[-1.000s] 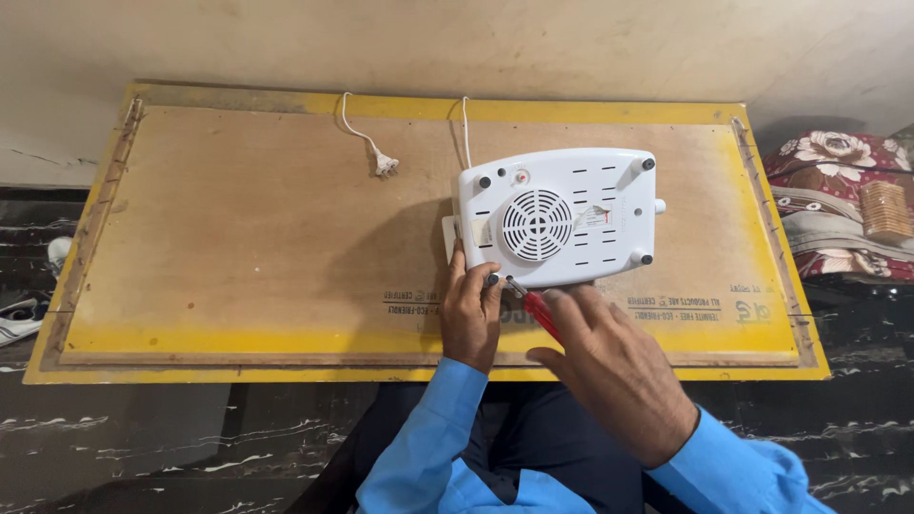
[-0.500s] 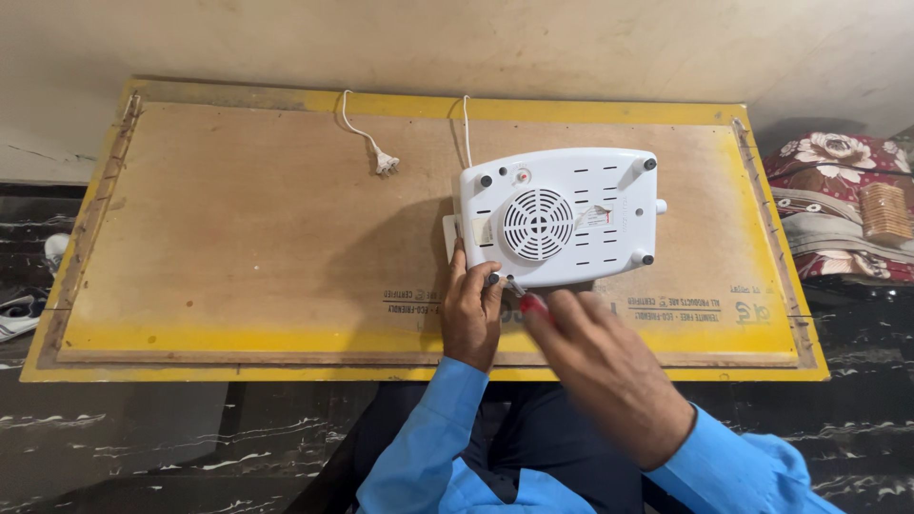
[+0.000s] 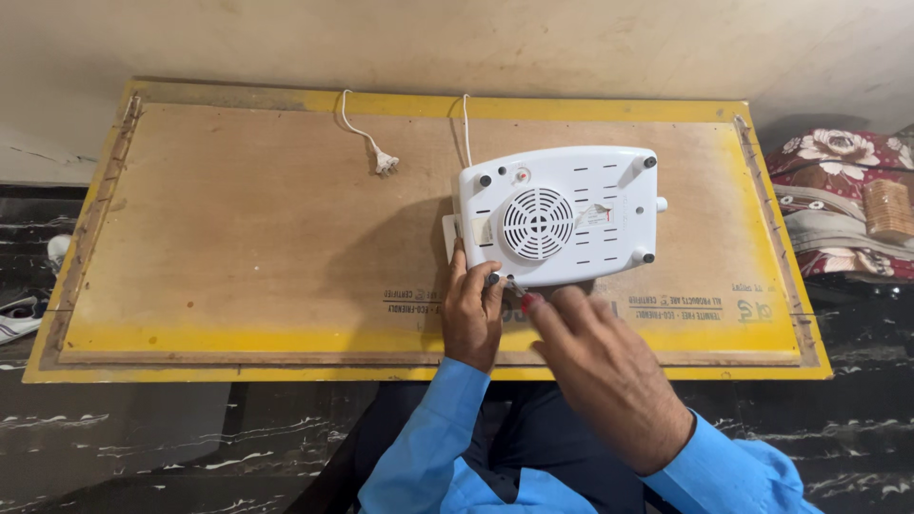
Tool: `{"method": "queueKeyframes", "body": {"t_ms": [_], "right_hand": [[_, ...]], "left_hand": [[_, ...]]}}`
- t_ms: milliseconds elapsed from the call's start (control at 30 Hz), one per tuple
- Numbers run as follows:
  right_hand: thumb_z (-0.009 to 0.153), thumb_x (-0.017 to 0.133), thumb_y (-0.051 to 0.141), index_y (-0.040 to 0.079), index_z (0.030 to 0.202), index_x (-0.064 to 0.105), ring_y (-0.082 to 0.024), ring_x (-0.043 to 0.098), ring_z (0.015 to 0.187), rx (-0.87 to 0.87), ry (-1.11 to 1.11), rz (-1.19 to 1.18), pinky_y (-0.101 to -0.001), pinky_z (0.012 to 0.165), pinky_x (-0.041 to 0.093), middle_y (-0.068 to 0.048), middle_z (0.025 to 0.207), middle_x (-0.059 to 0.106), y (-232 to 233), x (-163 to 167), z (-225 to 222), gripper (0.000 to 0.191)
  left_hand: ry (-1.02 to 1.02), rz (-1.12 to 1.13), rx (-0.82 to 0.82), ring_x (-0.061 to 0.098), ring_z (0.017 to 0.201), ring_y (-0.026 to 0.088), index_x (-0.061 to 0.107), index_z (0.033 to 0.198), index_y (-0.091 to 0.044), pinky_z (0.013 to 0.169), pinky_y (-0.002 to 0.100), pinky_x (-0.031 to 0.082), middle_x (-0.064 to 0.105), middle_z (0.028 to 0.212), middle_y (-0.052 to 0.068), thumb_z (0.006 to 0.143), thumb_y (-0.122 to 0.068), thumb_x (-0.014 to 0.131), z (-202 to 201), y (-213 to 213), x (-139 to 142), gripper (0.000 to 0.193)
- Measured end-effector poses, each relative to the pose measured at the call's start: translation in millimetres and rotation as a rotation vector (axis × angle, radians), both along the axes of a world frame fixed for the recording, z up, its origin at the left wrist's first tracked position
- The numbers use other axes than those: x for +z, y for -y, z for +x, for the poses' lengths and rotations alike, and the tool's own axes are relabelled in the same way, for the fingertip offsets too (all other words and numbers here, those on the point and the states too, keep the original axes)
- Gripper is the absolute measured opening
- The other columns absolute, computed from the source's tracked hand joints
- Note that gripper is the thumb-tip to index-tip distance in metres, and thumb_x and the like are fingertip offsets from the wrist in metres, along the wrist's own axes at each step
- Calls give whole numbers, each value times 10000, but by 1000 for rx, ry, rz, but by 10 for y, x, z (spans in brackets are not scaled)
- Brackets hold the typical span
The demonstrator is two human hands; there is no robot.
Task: The person holds a small white electric appliance upside down on a board-covered table and uses a red screwdriver to unscrew screws from its base, working around the base one screw at a time. The person repositions the appliance and continues loosening screws throughout the clip.
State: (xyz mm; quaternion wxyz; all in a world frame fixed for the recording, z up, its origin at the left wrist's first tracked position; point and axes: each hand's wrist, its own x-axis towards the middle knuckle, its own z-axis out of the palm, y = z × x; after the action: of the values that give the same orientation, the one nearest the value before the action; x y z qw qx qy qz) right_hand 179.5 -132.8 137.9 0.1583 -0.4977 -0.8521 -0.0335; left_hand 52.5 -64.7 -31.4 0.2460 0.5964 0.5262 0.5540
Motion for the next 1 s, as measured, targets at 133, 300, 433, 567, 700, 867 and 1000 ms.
{"method": "queueKeyframes", "body": {"t_ms": [133, 300, 433, 567, 700, 867, 1000], "right_hand": [[972, 670, 345, 45, 1165, 607, -284, 666, 844, -293, 97, -360, -410, 694, 555, -111, 956, 627, -7, -18, -31, 362], [812, 643, 63, 4, 1127, 601, -310, 635, 768, -57, 20, -120, -428, 641, 538, -148, 894, 595, -5, 22, -29, 324], [778, 635, 54, -10, 1139, 599, -327, 623, 799, 8, -47, -21, -415, 663, 535, -160, 923, 584, 24, 46, -50, 368], [946, 702, 326, -2, 1378, 524, -311, 641, 882, -339, -22, -446, -421, 736, 538, -124, 1038, 593, 19, 37, -54, 571], [904, 638, 137, 37, 1224, 600, -310, 622, 874, -139, 71, -266, -425, 731, 534, -131, 978, 577, 11, 18, -15, 338], [734, 613, 64, 63, 995, 554, -326, 631, 981, 72, -11, 63, -408, 814, 544, -161, 1107, 571, 23, -27, -14, 267], [840, 669, 120, -27, 1256, 609, -326, 619, 918, -107, 0, -180, -427, 763, 539, -167, 1055, 561, 25, -34, -63, 445]], "left_hand": [[24, -2, -17, 645, 1242, 411, 670, 1128, -41, 893, 410, 608, 450, 1556, 297, 917, -26, 712, 0, -2, -24, 216], [35, -7, -18, 639, 1248, 413, 671, 1128, -35, 882, 405, 604, 454, 1553, 300, 916, -23, 709, 6, -1, -43, 216], [27, -11, -22, 642, 1236, 408, 678, 1129, -41, 886, 414, 592, 466, 1544, 294, 921, -39, 720, 2, 0, -58, 212], [25, -9, -20, 638, 1254, 411, 671, 1134, -49, 897, 418, 597, 454, 1559, 291, 925, -43, 711, -7, 0, -67, 213], [-24, -10, 4, 621, 1264, 436, 684, 1123, -55, 895, 436, 589, 457, 1543, 292, 914, -48, 736, -1, -14, -56, 216], [-8, 44, -17, 582, 1320, 452, 660, 1129, -42, 950, 448, 576, 449, 1560, 294, 916, -25, 719, -12, -2, -28, 222], [42, -47, -40, 610, 1296, 417, 658, 1129, -55, 925, 430, 589, 443, 1577, 284, 924, -45, 712, -6, -10, -10, 212]]}}
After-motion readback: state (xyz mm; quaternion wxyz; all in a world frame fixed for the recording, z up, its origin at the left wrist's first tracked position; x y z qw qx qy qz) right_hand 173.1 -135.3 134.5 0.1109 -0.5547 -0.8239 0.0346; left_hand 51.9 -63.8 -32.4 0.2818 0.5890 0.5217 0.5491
